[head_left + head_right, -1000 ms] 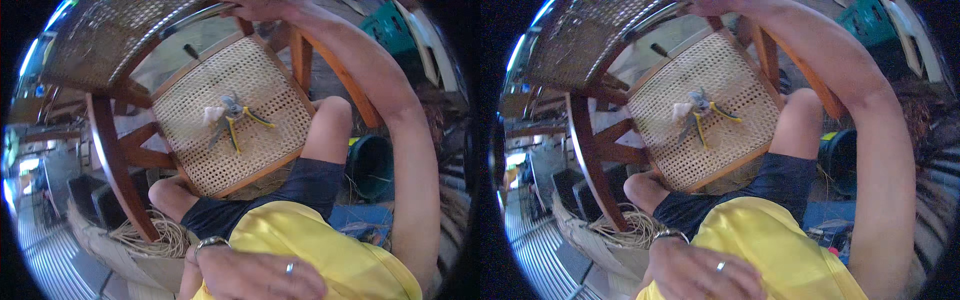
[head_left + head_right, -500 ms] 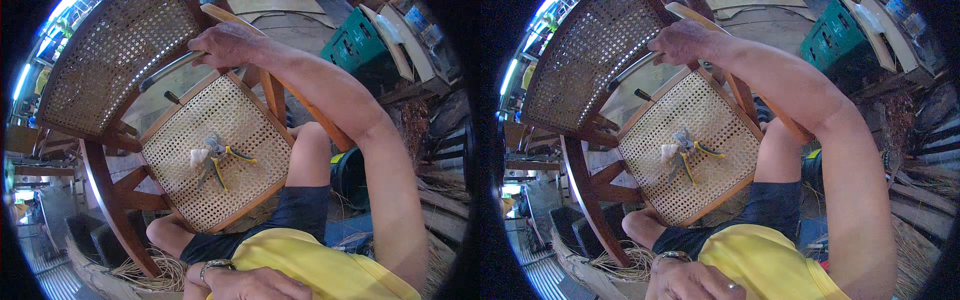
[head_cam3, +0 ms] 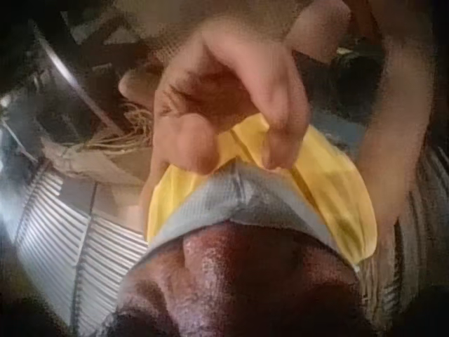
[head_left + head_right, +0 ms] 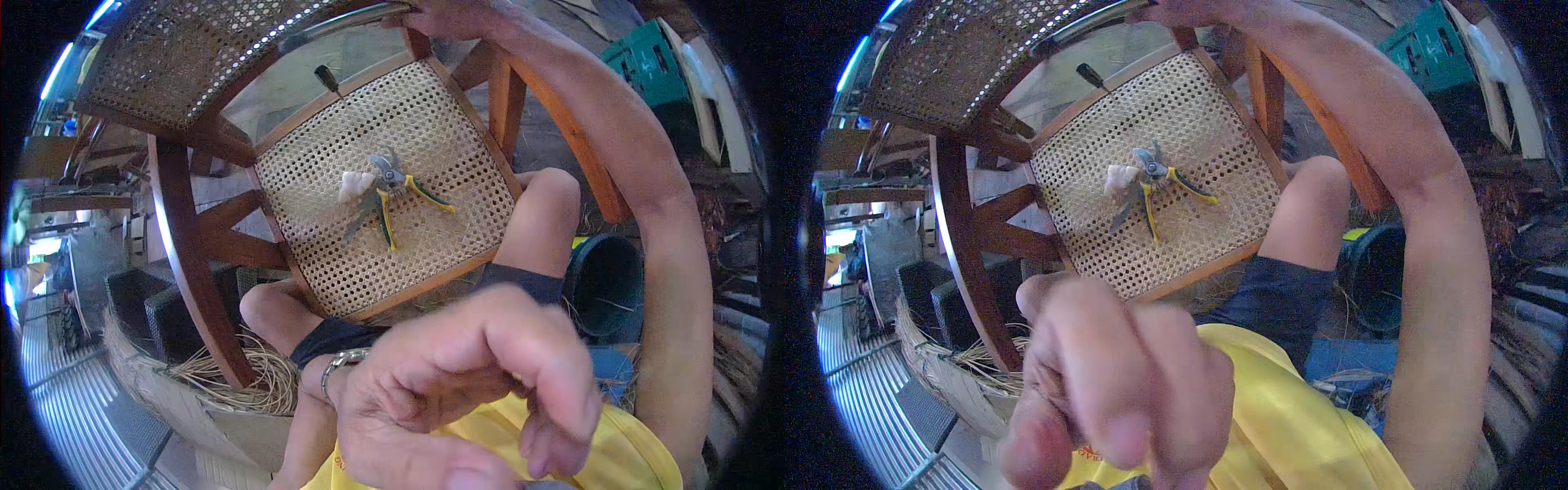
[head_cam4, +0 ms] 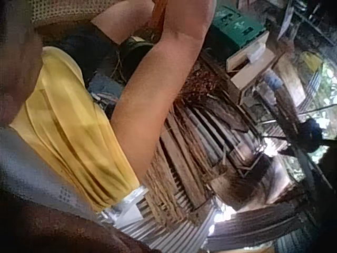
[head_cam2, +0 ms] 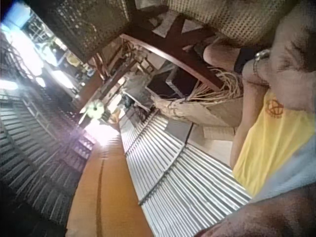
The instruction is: Repairing the woven cane seat of a wooden chair using a hammer, pliers, and punch.
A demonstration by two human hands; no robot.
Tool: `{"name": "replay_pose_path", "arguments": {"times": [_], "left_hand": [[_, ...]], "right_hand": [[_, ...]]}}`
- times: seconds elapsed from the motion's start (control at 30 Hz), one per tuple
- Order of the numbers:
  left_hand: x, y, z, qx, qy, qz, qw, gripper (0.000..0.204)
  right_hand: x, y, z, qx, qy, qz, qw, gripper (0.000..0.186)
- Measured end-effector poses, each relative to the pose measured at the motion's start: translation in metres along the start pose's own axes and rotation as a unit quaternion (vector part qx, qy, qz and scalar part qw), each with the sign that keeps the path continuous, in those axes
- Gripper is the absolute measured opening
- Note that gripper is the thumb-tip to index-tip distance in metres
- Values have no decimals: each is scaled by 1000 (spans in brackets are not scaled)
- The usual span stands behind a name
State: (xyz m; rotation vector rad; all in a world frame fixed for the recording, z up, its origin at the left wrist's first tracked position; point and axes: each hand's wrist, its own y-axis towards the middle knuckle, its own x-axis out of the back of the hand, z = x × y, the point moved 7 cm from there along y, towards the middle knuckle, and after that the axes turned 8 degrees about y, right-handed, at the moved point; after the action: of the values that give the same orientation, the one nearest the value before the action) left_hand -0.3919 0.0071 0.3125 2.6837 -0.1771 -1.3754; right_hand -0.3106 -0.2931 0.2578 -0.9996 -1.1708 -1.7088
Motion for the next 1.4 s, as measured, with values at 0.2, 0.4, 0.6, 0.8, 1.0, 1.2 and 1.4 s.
{"name": "replay_pose_path", "arguments": {"times": [0.2, 0.4, 0.6, 0.8, 1.0, 1.2, 1.4], "left_hand": [[6, -17, 9, -112, -69, 255, 958, 30], [10, -24, 10, -138, -65, 279, 948, 33], [-3, -18, 3, -4, 16, 328, 944, 43], [6, -8, -7, -151, 25, 284, 947, 34], [22, 2, -13, -175, 3, 272, 946, 47], [-35, -9, -4, -250, -199, 78, 944, 73], [25, -20, -9, 1, 139, 310, 941, 60]], "right_hand": [[7, -6, 9, -11, -35, -12, 999, 34], [1, -3, 3, -26, -115, 46, 992, 31], [-11, 1, -13, -67, -3, 60, 996, 44], [-14, 4, -12, -31, -70, 120, 990, 35], [-10, -3, -2, -13, -40, 42, 998, 24], [-16, -1, -3, -41, -35, 8, 999, 29], [0, -4, 3, -23, -26, -50, 998, 34]]}}
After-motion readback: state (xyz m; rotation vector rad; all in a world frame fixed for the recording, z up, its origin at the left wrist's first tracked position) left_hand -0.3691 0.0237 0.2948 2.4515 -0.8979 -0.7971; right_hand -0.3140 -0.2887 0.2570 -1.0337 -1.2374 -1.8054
